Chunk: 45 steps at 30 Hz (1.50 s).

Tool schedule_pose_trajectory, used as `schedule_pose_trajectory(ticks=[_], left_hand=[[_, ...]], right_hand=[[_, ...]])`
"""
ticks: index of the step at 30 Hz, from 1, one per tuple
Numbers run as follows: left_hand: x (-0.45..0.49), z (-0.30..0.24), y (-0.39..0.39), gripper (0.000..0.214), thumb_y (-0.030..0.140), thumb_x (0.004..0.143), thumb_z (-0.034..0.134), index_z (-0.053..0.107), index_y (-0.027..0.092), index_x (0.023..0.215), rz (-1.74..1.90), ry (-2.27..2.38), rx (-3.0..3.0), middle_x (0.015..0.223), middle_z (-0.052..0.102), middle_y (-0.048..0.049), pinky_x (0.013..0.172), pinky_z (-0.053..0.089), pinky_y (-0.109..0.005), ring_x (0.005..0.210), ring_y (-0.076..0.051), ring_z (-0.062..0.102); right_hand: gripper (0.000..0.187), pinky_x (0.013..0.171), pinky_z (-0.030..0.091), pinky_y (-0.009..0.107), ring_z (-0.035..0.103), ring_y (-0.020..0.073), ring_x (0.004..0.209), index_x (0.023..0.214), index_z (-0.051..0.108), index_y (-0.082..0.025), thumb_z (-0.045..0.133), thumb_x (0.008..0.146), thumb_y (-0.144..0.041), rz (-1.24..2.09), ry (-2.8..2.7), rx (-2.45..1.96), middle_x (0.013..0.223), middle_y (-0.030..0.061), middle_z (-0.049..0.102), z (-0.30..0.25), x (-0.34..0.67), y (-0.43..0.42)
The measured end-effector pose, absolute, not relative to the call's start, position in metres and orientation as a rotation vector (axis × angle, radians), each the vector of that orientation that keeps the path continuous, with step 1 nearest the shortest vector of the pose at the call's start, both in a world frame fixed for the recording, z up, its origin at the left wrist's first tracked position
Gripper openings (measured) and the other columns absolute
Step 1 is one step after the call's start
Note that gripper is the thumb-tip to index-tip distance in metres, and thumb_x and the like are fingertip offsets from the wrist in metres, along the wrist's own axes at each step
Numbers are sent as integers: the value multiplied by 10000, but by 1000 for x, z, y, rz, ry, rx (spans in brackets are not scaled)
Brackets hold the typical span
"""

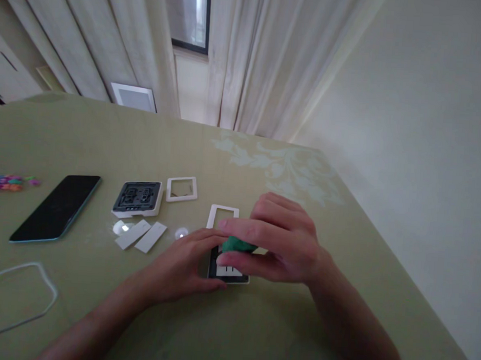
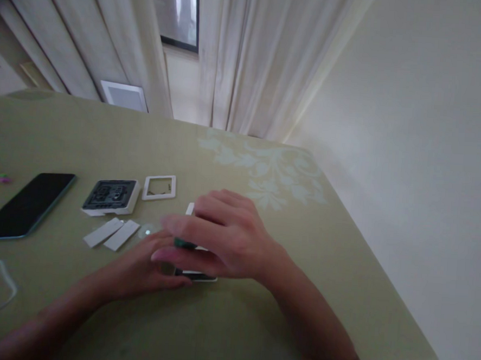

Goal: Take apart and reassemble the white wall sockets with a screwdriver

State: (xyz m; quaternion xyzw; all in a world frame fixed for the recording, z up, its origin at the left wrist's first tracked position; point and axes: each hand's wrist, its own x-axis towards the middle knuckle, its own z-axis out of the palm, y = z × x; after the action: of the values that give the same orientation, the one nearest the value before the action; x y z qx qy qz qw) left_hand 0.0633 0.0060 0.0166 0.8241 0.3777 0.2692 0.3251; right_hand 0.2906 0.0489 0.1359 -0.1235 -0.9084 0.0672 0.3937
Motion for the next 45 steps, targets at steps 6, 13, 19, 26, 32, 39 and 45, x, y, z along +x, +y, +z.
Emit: schedule_pose_trajectory(ticks=[6,13,19,26,32,39,45], left_hand=[[64,26,5,499,365,851,820,670,308,1323,675,1030,2096,1392,703,-19,1031,575,-456,1241,-340,679],[64,26,5,414,343,852,816,697,306,1247,658,1018,2135,1379,711,-36,1027,584,-488,1242,-338,674],[64,24,4,425,374,862,796,705,312,1272,652,1039,2115,1363,724,-1,985,604,-462,1238,-348,687],[64,22,7,480,414,847,850,702,307,1291,649,1011,2143,1329,727,-42,1029,579,-485,1220,-323,681],[62,17,8,552,397,824,872,670,331,1334,670,1007,2165,1347,720,-40,1043,571,-498,1211,-329,683],[63,22,6,464,391,826,849,709,323,1263,719,1020,2164,1338,731,-24,1035,576,-507,1222,-346,688],[64,22,5,378,406,869,772,708,329,1233,682,1033,2125,1278,738,21,961,618,-436,1150,-323,719]], right_hand=[[323,829,580,289,704,161,935,1338,685,-157,584,1052,-267,239,-2366,-261,1036,78,746,138,289,44],[446,949,567,298,696,180,1056,1494,560,-125,541,1071,-265,388,-2437,-348,1176,109,736,135,286,42],[372,882,572,323,695,194,1006,1348,673,-112,503,1070,-291,298,-2390,-282,1144,131,735,132,288,48],[460,857,562,326,679,190,920,1479,564,-165,536,1071,-377,192,-2389,-359,1022,75,736,131,287,46],[381,786,564,280,677,151,799,1371,646,-199,634,1040,-387,185,-2334,-405,918,26,735,130,286,46],[350,878,579,268,731,150,1016,1415,608,-212,519,1091,-311,316,-2333,-348,1170,78,769,129,286,45],[407,899,577,276,711,153,1008,1451,609,-165,448,1116,-330,343,-2396,-376,1162,90,746,126,279,44]])
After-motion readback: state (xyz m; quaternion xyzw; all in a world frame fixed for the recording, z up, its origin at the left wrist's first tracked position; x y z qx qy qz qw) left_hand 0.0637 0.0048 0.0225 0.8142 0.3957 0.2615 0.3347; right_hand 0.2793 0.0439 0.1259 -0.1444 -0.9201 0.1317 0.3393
